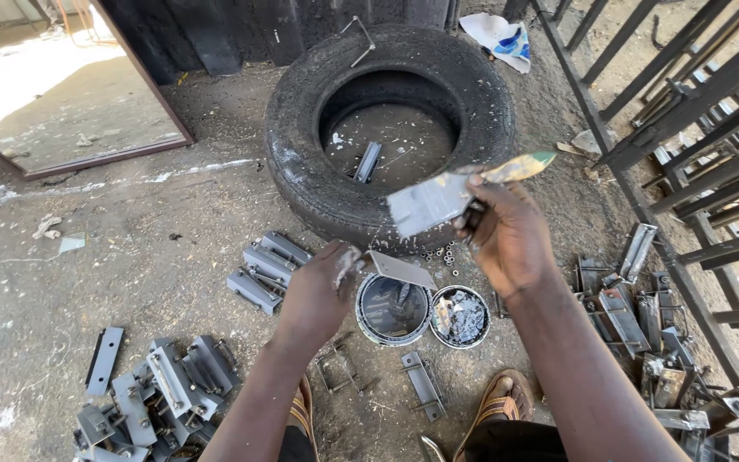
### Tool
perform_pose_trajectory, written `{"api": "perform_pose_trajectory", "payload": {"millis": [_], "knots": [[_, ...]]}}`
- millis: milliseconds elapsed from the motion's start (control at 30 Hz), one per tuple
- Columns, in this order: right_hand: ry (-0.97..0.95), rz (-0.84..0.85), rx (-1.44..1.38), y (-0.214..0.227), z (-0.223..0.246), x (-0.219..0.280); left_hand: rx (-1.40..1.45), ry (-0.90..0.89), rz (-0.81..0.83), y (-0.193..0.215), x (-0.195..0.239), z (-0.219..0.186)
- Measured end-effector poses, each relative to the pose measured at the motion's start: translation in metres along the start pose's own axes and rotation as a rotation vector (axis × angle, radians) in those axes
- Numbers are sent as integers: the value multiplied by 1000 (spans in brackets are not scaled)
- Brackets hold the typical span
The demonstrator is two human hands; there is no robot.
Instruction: Painting small metal brackets using a paintbrush and a can of paint
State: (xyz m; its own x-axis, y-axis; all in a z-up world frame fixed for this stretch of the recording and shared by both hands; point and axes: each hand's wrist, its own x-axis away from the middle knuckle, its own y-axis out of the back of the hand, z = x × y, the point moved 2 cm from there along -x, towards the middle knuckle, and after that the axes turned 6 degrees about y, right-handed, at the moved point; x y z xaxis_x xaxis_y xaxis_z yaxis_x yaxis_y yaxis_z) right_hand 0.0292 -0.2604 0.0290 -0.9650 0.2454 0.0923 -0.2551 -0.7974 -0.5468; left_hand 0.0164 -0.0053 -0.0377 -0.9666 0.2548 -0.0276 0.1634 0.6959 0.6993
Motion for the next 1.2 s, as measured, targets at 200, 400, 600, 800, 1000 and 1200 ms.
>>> {"api": "perform_pose_trajectory", "payload": {"millis": [200, 400, 600, 800, 1000, 1200], "knots": [[-189, -49, -7, -19, -10, 25, 193, 105, -81, 24, 1, -41], [-171, -225, 298, 35, -29, 6, 321, 22, -280, 30, -1, -19], [56, -274, 1035, 71, -22, -19, 283, -89, -366, 52, 0, -22], [49, -108, 964, -25, -12, 21, 185, -102, -299, 48, 3, -32], [69, -18, 233, -52, 6, 23, 82, -90, -230, 34, 5, -24], [53, -155, 476, 19, -4, -1, 44, 226, -149, 31, -2, -23]]}}
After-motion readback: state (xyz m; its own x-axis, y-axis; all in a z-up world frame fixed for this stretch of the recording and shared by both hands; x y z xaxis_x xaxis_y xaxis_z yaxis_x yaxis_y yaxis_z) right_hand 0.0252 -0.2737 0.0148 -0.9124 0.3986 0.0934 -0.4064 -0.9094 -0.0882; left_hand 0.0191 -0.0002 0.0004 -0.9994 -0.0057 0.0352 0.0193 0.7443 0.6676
